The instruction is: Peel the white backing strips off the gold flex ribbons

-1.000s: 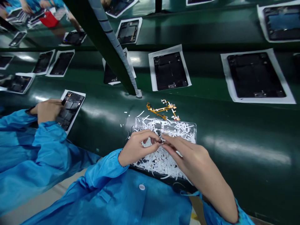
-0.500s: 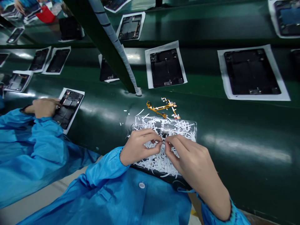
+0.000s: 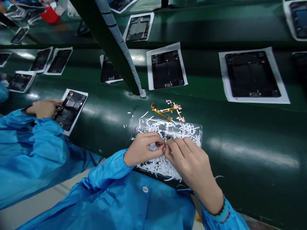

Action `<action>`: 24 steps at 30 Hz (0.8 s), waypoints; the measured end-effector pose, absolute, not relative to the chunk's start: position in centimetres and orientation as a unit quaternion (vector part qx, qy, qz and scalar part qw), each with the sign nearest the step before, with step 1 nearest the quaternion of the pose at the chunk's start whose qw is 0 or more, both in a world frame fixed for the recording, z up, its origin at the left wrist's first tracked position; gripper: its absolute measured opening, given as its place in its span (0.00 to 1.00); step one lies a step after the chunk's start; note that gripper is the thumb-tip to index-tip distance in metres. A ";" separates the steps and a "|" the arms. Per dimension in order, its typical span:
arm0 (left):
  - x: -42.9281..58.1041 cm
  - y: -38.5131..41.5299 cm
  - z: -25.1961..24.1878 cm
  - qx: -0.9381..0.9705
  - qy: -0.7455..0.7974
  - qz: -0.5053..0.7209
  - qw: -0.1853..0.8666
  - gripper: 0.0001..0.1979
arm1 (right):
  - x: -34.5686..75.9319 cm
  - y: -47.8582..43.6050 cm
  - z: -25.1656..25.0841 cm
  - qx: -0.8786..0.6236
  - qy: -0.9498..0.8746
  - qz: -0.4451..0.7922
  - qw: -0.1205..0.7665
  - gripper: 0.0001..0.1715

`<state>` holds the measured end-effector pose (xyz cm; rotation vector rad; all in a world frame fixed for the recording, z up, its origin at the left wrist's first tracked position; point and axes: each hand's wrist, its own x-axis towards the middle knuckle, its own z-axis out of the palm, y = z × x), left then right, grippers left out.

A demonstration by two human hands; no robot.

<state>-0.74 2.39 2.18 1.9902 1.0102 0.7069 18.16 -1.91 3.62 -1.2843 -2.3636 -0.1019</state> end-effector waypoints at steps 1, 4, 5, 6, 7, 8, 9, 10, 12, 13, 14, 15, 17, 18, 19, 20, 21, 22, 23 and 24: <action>-0.7 2.5 2.1 0.767 0.401 0.274 0.419 0.05 | 18.0 -2.0 3.4 -0.465 -0.854 -0.048 0.228 0.09; -0.7 2.8 1.7 0.716 0.415 0.249 0.503 0.04 | 17.7 -2.2 2.8 -0.460 -0.852 -0.080 0.237 0.11; -0.7 2.9 1.6 0.703 0.426 0.245 0.514 0.05 | 17.6 -2.3 2.7 -0.460 -0.852 -0.087 0.236 0.11; -0.6 3.0 1.5 0.695 0.439 0.245 0.514 0.05 | 17.5 -2.4 2.5 -0.462 -0.850 -0.088 0.237 0.10; -0.6 3.1 1.5 0.692 0.453 0.248 0.505 0.05 | 17.4 -2.4 2.4 -0.465 -0.848 -0.079 0.240 0.09; -0.6 3.2 1.5 0.694 0.464 0.251 0.490 0.05 | 17.4 -2.5 2.4 -0.470 -0.845 -0.062 0.248 0.08; -0.6 3.2 1.6 0.700 0.471 0.254 0.474 0.05 | 17.4 -2.5 2.4 -0.474 -0.841 -0.039 0.258 0.07; -0.7 3.2 1.7 0.708 0.474 0.256 0.456 0.05 | 17.5 -2.5 2.4 -0.477 -0.837 -0.016 0.269 0.07; -0.7 3.0 1.8 0.735 0.472 0.260 0.413 0.05 | 17.7 -2.4 2.6 -0.484 -0.829 0.006 0.280 0.07; -0.7 2.8 1.9 0.752 0.468 0.264 0.381 0.05 | 17.8 -2.4 2.6 -0.488 -0.827 0.002 0.280 0.08; -0.7 2.7 1.9 0.773 0.463 0.266 0.342 0.06 | 17.9 -2.3 2.7 -0.493 -0.825 -0.007 0.276 0.09; -0.7 2.5 1.9 0.796 0.455 0.265 0.299 0.06 | 18.0 -2.2 2.7 -0.495 -0.826 -0.016 0.269 0.10; -0.6 2.1 1.8 0.839 0.433 0.249 0.217 0.07 | 18.2 -2.1 2.7 -0.492 -0.833 -0.025 0.250 0.10; -0.6 1.9 1.8 0.854 0.423 0.238 0.187 0.08 | 18.2 -2.0 2.7 -0.488 -0.839 -0.027 0.240 0.09; -0.5 1.8 1.7 0.865 0.415 0.229 0.166 0.08 | 18.2 -1.9 2.6 -0.485 -0.844 -0.032 0.229 0.07; -0.5 1.7 1.7 0.870 0.411 0.224 0.155 0.09 | 18.2 -1.9 2.5 -0.482 -0.847 -0.039 0.220 0.06; -0.5 1.7 1.6 0.871 0.409 0.224 0.154 0.09 | 18.1 -1.8 2.4 -0.481 -0.849 -0.048 0.213 0.05; -0.5 1.8 1.6 0.868 0.411 0.227 0.163 0.08 | 18.1 -1.7 2.3 -0.481 -0.850 -0.059 0.208 0.04; -0.5 1.9 1.7 0.861 0.413 0.232 0.183 0.08 | 18.0 -1.7 2.3 -0.480 -0.850 -0.068 0.205 0.04; -0.6 2.0 1.7 0.851 0.415 0.237 0.217 0.07 | 18.0 -1.7 2.2 -0.477 -0.852 -0.076 0.203 0.04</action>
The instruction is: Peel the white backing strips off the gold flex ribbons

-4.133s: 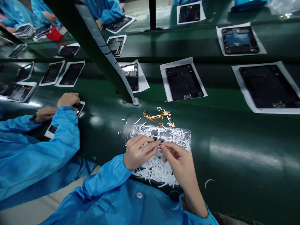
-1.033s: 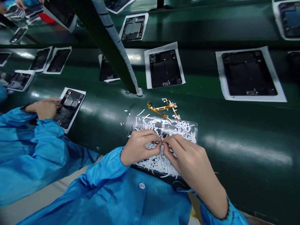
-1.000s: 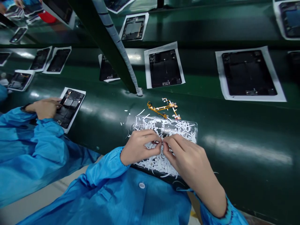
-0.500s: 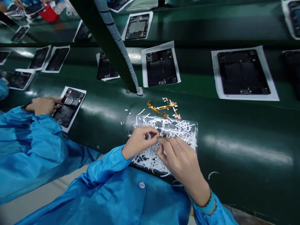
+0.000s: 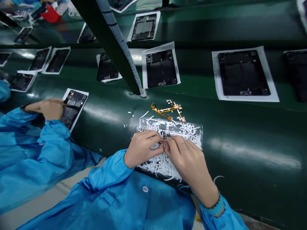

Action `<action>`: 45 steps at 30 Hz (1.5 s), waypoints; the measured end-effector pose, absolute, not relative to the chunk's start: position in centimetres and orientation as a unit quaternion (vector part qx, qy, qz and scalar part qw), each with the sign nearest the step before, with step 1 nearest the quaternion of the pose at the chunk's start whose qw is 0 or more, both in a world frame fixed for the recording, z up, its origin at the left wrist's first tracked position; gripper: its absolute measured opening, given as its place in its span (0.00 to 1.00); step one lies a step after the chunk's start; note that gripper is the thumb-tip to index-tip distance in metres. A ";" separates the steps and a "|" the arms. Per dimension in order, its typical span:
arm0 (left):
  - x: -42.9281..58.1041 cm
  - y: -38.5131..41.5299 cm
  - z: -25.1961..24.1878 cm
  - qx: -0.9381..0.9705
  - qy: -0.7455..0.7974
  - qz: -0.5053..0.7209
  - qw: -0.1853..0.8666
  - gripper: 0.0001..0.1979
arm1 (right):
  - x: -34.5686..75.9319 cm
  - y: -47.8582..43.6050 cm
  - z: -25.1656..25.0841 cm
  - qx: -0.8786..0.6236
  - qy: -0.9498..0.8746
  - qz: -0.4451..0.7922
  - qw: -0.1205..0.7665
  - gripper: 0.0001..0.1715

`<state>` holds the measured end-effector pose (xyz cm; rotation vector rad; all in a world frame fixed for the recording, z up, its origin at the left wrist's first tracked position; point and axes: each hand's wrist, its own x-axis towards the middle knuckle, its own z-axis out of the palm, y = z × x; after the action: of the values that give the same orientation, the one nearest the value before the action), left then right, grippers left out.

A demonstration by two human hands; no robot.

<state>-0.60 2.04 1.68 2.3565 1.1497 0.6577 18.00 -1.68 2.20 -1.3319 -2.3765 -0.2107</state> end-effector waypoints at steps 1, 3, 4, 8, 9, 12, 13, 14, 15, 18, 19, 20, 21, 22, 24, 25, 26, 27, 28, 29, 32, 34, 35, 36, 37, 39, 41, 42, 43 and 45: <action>-0.7 2.2 1.7 0.836 0.417 0.241 0.262 0.06 | 18.0 -1.7 2.1 -0.474 -0.853 -0.083 0.202 0.04; -0.8 2.6 1.7 0.792 0.421 0.240 0.371 0.05 | 17.8 -1.7 2.0 -0.470 -0.853 -0.097 0.204 0.03; -0.8 2.8 1.6 0.765 0.423 0.235 0.424 0.05 | 17.7 -1.7 1.9 -0.471 -0.851 -0.102 0.209 0.03; -0.7 3.3 1.4 0.688 0.456 0.232 0.515 0.06 | 17.1 -1.8 1.4 -0.499 -0.828 -0.086 0.242 0.03; -0.6 3.3 1.4 0.686 0.466 0.239 0.505 0.06 | 17.0 -1.8 1.3 -0.506 -0.822 -0.071 0.252 0.03; -0.6 3.2 1.4 0.698 0.477 0.257 0.468 0.05 | 17.2 -2.0 1.4 -0.513 -0.815 -0.007 0.269 0.04; -0.6 3.3 1.5 0.701 0.475 0.260 0.464 0.05 | 17.4 -2.0 1.5 -0.512 -0.815 0.011 0.271 0.03; -0.7 3.3 1.6 0.702 0.471 0.262 0.465 0.06 | 17.7 -2.1 1.7 -0.508 -0.817 0.025 0.271 0.03; -0.8 3.3 1.6 0.703 0.467 0.263 0.468 0.08 | 17.9 -2.0 1.9 -0.503 -0.820 0.035 0.271 0.03; -1.1 3.4 1.8 0.697 0.465 0.262 0.479 0.12 | 18.5 -1.8 2.5 -0.478 -0.835 0.028 0.270 0.05; -1.2 3.3 1.9 0.692 0.468 0.259 0.485 0.14 | 18.6 -1.7 2.5 -0.471 -0.841 0.019 0.265 0.06; -1.3 3.3 2.0 0.688 0.472 0.254 0.490 0.16 | 18.5 -1.6 2.5 -0.464 -0.847 0.009 0.258 0.08; -1.3 3.2 2.1 0.684 0.475 0.251 0.493 0.18 | 18.4 -1.6 2.4 -0.460 -0.851 -0.001 0.252 0.10; -1.4 3.1 2.2 0.684 0.476 0.247 0.494 0.20 | 18.2 -1.5 2.3 -0.457 -0.855 -0.011 0.245 0.11; -1.5 2.9 2.3 0.692 0.471 0.244 0.491 0.22 | 17.8 -1.6 1.9 -0.456 -0.858 -0.027 0.235 0.12; -1.6 2.8 2.4 0.695 0.467 0.245 0.489 0.23 | 17.6 -1.6 1.7 -0.457 -0.858 -0.034 0.232 0.13; -1.7 2.8 2.4 0.696 0.464 0.246 0.489 0.24 | 17.5 -1.6 1.6 -0.460 -0.857 -0.040 0.230 0.13; -1.8 2.7 2.5 0.696 0.463 0.246 0.490 0.25 | 17.4 -1.7 1.5 -0.464 -0.855 -0.045 0.227 0.14; -1.8 2.6 2.5 0.695 0.465 0.243 0.492 0.26 | 17.3 -1.7 1.5 -0.467 -0.854 -0.050 0.224 0.14; -1.9 2.6 2.6 0.691 0.470 0.240 0.494 0.26 | 17.2 -1.7 1.5 -0.469 -0.853 -0.054 0.221 0.15; -2.1 2.6 3.1 0.672 0.488 0.222 0.510 0.27 | 17.0 -1.8 1.7 -0.465 -0.855 -0.078 0.217 0.17; -2.1 2.7 3.4 0.659 0.495 0.213 0.525 0.27 | 16.8 -1.9 1.8 -0.463 -0.854 -0.095 0.216 0.17; -2.1 2.7 3.5 0.654 0.496 0.211 0.531 0.27 | 16.7 -1.9 1.9 -0.466 -0.852 -0.103 0.214 0.16; -2.1 2.8 3.6 0.651 0.496 0.211 0.535 0.28 | 16.6 -1.9 1.9 -0.470 -0.850 -0.112 0.210 0.14; -2.1 2.8 3.6 0.649 0.495 0.212 0.537 0.28 | 16.5 -1.8 1.9 -0.477 -0.846 -0.119 0.206 0.12; -2.0 2.8 3.6 0.653 0.490 0.213 0.537 0.28 | 16.2 -1.7 2.0 -0.492 -0.839 -0.131 0.194 0.08; -2.1 2.7 3.6 0.671 0.480 0.207 0.526 0.28 | 16.0 -1.5 2.3 -0.509 -0.828 -0.132 0.193 0.05; -2.2 2.7 3.6 0.685 0.472 0.199 0.518 0.28 | 15.9 -1.4 2.6 -0.520 -0.820 -0.125 0.203 0.04; -2.5 2.7 3.8 0.701 0.464 0.193 0.506 0.27 | 16.0 -1.4 2.9 -0.531 -0.812 -0.106 0.219 0.03; -3.5 2.9 4.1 0.729 0.449 0.200 0.477 0.26 | 16.6 -1.6 3.7 -0.544 -0.797 -0.031 0.259 0.03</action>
<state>-3.51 2.86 4.11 1.7805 1.0969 0.4880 16.58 -1.62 3.73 -1.4749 -2.1616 -0.0833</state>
